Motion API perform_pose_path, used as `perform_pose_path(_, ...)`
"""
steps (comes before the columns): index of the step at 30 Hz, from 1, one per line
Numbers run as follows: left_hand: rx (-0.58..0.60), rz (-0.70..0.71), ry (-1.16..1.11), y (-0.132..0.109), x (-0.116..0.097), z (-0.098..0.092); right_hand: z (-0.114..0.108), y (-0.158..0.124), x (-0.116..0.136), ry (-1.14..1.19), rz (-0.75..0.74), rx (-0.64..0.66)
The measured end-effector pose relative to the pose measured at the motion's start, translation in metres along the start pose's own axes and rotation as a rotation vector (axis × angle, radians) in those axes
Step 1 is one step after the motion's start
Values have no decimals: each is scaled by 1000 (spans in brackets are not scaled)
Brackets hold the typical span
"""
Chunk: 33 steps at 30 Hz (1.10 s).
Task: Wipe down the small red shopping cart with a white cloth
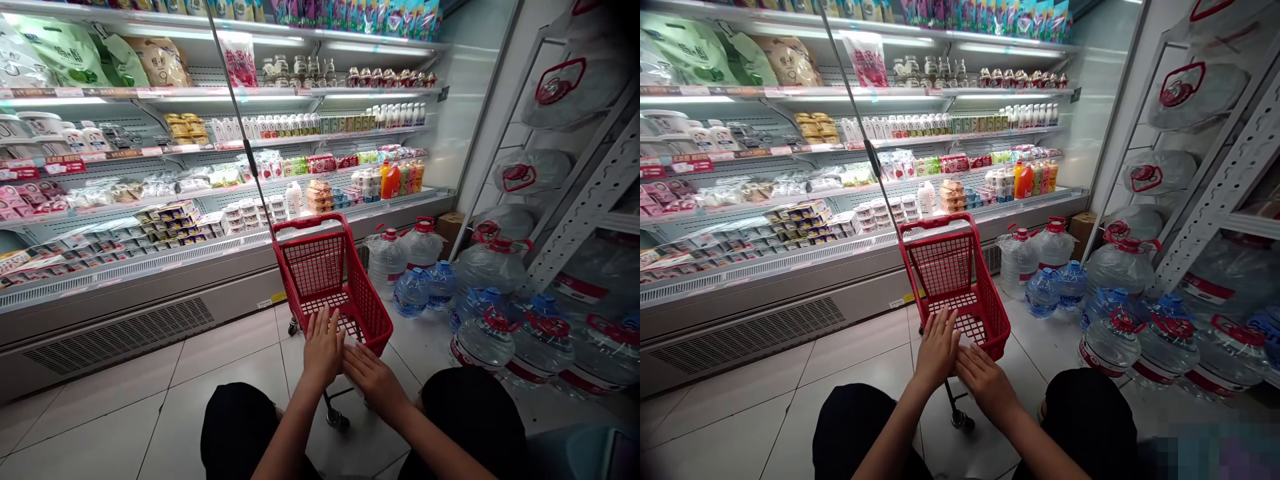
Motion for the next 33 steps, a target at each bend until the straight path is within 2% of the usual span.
perform_pose_path(3, 11, 50, -5, -13, -6, -6, -12, -13, -30, 15, -17, 46)
perform_pose_path(6, 17, 94, 4, -17, 3, -17, -24, -29, -62, 16, 3, 79)
perform_pose_path(8, 33, 125, 10, -16, 14, -25, -29, -36, -72, 10, 16, 63)
perform_pose_path(10, 51, 142, 15, -13, 26, -31, -30, -36, -68, 19, 28, 39)
perform_pose_path(12, 55, 124, 24, -10, 37, -34, -29, -31, -54, 38, 35, 29)
perform_pose_path(15, 28, 17, 38, -7, 43, -36, -26, -19, -27, 69, -9, 50)
perform_pose_path(18, 15, -30, 7, -10, 27, -31, -26, -9, -10, 106, -101, 102)
perform_pose_path(21, 48, 29, -72, -20, 1, -25, -25, -2, -10, 147, -193, 132)
perform_pose_path(24, 81, 34, -110, -33, -8, -23, -21, 3, -33, 156, -198, 145)
perform_pose_path(27, 115, 37, -103, -39, 1, -25, -16, 9, -77, 98, -96, 163)
perform_pose_path(30, 142, 44, -103, -37, 15, -28, -11, 12, -121, 11, 42, 127)
perform_pose_path(32, 150, 13, -108, -33, 22, -30, -8, 12, -133, -39, 103, 89)
perform_pose_path(33, 157, -14, -112, -32, 24, -31, -7, 11, -132, -55, 123, 74)
Point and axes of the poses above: each hand's wrist, its own y-axis towards the middle knuckle, its own z-axis out of the palm, x = y × z, the point moved 2 cm from there along y, towards the middle knuckle, and after that the axes turned 7 degrees about -y, right-handed, at the moved point
